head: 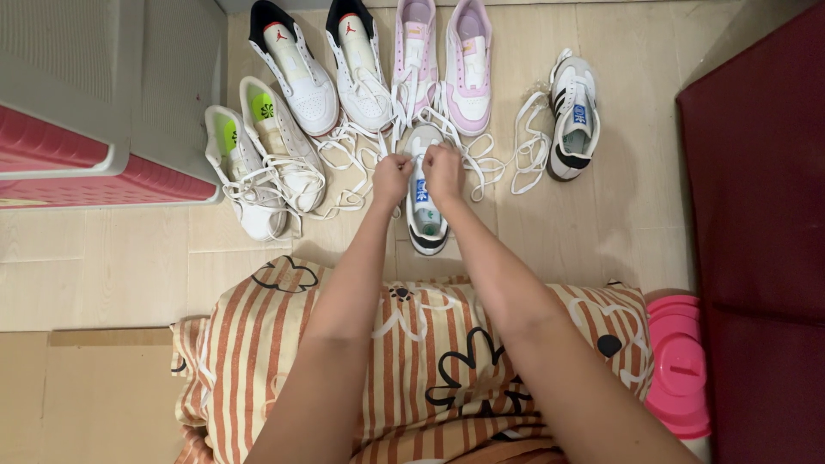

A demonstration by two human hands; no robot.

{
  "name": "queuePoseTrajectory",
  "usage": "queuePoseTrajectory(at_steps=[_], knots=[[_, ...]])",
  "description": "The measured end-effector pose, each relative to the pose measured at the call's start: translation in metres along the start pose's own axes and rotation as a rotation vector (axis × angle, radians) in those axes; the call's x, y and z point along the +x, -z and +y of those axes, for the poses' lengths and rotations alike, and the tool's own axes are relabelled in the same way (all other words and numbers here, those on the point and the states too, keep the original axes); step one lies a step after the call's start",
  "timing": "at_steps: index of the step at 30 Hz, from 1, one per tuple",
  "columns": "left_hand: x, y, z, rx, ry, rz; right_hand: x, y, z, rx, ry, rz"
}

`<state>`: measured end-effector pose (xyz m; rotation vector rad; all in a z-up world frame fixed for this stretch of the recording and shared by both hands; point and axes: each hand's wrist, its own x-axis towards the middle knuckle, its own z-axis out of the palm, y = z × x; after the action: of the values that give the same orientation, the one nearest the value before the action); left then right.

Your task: The person sits on the floor and re-laces a white sneaker by threading the laces through the eyelets and tying a knot. Several other shoes are arranged nearby on the floor.

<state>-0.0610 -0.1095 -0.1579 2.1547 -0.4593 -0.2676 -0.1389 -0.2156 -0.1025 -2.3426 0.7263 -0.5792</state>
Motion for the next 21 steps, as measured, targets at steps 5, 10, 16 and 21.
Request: queuePoseTrajectory(at_steps=[5, 10, 16, 21], knots=[[-0.012, 0.006, 0.019, 0.028, -0.020, 0.013, -0.006, 0.007, 0.002, 0.017, 0.073, -0.008], [-0.023, 0.016, 0.037, 0.032, 0.074, -0.008, -0.003, -0.002, 0.008, 0.103, -0.034, 0.022], [-0.030, 0.014, 0.044, 0.017, 0.079, 0.083, 0.000, -0.024, 0.023, 0.138, -0.154, 0.029], [-0.034, 0.010, 0.050, 0.034, 0.107, 0.103, -0.004, -0.036, 0.037, 0.150, -0.174, 0.044]])
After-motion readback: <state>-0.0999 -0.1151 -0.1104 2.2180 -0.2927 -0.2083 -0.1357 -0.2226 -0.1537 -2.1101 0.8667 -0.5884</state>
